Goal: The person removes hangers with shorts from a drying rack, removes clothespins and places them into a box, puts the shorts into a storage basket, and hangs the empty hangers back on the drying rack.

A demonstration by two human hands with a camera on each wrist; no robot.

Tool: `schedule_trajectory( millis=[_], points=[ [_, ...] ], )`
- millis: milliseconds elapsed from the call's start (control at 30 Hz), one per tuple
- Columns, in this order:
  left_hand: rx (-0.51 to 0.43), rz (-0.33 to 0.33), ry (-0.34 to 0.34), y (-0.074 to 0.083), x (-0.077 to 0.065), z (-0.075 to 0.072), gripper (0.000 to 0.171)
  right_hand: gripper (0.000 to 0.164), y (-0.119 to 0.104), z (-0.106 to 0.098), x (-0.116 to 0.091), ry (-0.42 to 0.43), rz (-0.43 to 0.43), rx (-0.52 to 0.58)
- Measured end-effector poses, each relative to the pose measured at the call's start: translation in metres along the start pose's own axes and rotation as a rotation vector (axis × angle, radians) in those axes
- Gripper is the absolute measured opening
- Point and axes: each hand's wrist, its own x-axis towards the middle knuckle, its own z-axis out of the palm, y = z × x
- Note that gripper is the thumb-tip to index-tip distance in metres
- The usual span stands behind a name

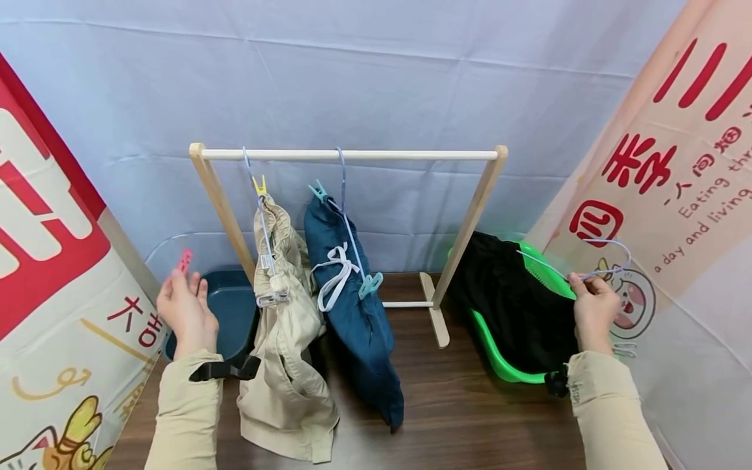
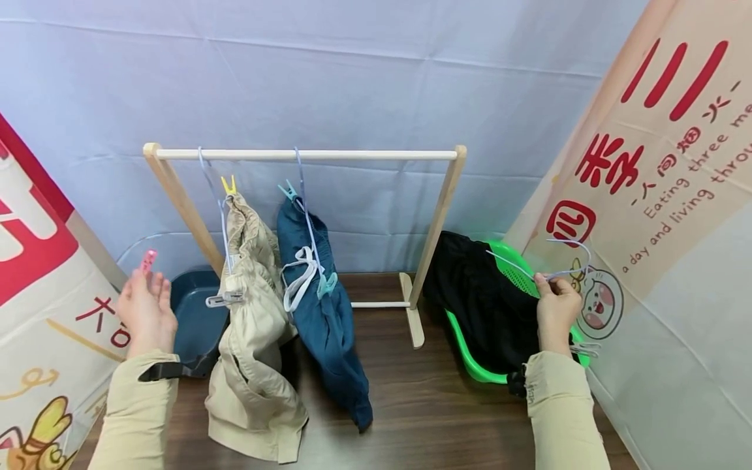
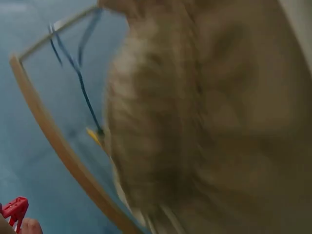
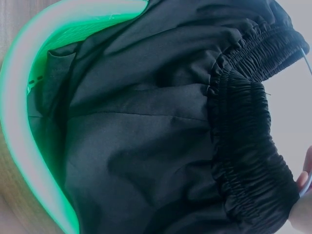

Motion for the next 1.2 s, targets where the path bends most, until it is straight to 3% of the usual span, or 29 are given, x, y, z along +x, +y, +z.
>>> schedule_trajectory(
  millis=[167, 267, 400, 467, 600, 767, 967, 1067, 1200],
  points=[
    [0.153, -0.078, 0.094, -0.025, 0.024, -0.035, 0.04, 0.022, 0.001, 0.0, 0.001, -0.004, -0.005, -0.005],
    [0.21, -0.095, 0.136, -0.036, 0.034, -0.053, 0.026, 0.025, 0.002, 0.0, 0.001, -0.005, -0.015, 0.005],
    [0.312, -0.106, 0.136, -0.048, 0.045, -0.075, 0.012, 0.026, 0.002, 0.0, 0.001, -0.011, -0.023, -0.022],
    [0.4, -0.088, 0.123, -0.053, 0.051, -0.085, 0.011, 0.026, 0.001, 0.001, 0.001, -0.016, -0.019, -0.031],
    [0.692, -0.018, 0.123, -0.06, 0.061, -0.101, 0.023, 0.026, 0.001, 0.0, 0.001, -0.025, -0.018, -0.035],
    [1.096, 0.099, 0.03, -0.067, 0.07, -0.114, 0.051, 0.026, 0.002, 0.0, 0.0, -0.021, -0.021, -0.065],
    [1.437, 0.298, -0.122, -0.073, 0.078, -0.128, 0.046, 0.027, 0.003, 0.001, 0.0, -0.031, -0.045, -0.093],
    [1.55, 0.332, -0.172, -0.074, 0.081, -0.132, 0.044, 0.028, 0.004, 0.001, 0.001, -0.035, -0.053, -0.079],
    [1.677, 0.321, -0.245, -0.076, 0.082, -0.134, 0.042, 0.028, 0.004, 0.002, 0.002, -0.027, -0.042, -0.077]
  ],
)
